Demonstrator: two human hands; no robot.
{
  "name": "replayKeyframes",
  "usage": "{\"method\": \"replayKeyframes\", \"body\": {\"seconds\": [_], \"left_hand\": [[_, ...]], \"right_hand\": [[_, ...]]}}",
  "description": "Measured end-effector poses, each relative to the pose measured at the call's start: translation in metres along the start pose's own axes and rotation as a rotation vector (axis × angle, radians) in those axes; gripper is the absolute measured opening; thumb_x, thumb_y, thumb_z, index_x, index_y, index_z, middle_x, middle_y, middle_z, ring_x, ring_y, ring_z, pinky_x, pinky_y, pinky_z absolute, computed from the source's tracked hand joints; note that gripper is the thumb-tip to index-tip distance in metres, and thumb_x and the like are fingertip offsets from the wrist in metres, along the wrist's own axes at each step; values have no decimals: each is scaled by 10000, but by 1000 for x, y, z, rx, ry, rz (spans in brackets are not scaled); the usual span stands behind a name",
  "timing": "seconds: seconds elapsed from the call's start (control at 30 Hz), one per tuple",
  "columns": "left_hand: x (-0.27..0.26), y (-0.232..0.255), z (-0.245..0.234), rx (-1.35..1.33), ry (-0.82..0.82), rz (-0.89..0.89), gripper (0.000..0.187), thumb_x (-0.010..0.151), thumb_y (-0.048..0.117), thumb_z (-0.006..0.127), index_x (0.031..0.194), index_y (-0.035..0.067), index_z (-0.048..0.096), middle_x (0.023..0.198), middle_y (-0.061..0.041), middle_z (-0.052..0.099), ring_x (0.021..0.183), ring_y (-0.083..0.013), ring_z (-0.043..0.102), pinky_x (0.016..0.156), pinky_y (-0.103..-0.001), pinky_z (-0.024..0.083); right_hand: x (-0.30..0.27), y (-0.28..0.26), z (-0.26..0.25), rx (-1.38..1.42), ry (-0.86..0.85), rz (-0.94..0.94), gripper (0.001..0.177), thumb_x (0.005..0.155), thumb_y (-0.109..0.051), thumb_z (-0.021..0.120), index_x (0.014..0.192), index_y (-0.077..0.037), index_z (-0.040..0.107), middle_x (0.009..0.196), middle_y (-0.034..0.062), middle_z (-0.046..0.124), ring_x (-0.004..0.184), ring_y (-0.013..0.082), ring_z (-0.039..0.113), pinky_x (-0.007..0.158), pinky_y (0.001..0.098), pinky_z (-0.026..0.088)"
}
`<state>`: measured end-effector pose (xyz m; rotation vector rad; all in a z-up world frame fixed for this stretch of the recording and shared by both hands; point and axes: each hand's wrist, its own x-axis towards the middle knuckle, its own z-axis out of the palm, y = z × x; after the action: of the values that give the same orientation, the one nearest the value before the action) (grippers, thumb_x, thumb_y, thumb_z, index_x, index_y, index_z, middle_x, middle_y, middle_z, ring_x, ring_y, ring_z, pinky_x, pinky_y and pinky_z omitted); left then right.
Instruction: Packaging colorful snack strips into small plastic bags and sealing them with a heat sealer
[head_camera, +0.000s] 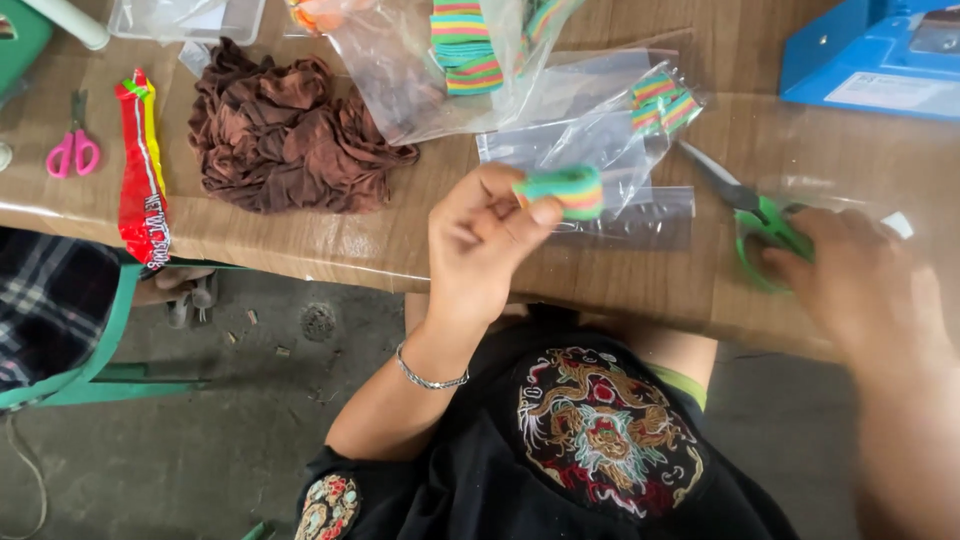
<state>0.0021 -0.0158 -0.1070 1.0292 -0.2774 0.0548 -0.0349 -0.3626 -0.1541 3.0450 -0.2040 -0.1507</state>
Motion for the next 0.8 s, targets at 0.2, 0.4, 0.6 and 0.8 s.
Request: {"method": "replayKeyframes", "body": {"seconds": [0.2,0.4,0.6,0.8], "left_hand": [[16,-21,-27,-783,129,-446,226,1016,217,672,1160,50,625,900,-34,602,869,-130,557,706,-174,507],[12,-27,-19,-866,165,-465,142,993,187,692,1059,72,641,920,-61,642,917,-161,609,725,-174,573],[11,-28,-4,-841,155,-467,98,979,207,714,995,115,684,898,-39,665,910,-157,623,732,-161,571],[5,-25,1,-809,151,-474,125,977,202,718,970,84,679,874,-44,700,872,-173,657,724,-191,602]], "right_hand": [[14,60,52,733,-88,7,309,963,-182,736,1239,-44,727,1090,118,735,924,240,653,821,367,470],[-41,4,8,2000,-245,-203,393,858,-376,883,1080,-130,671,760,34,677,596,147,636,474,249,505],[-59,-35,48,1895,-681,-708,610,1030,-678,682,1131,-80,615,769,39,621,421,89,558,313,201,438],[-71,-124,-34,1848,-624,-650,667,1007,-693,555,982,-27,559,693,39,566,511,139,536,495,266,454]]}}
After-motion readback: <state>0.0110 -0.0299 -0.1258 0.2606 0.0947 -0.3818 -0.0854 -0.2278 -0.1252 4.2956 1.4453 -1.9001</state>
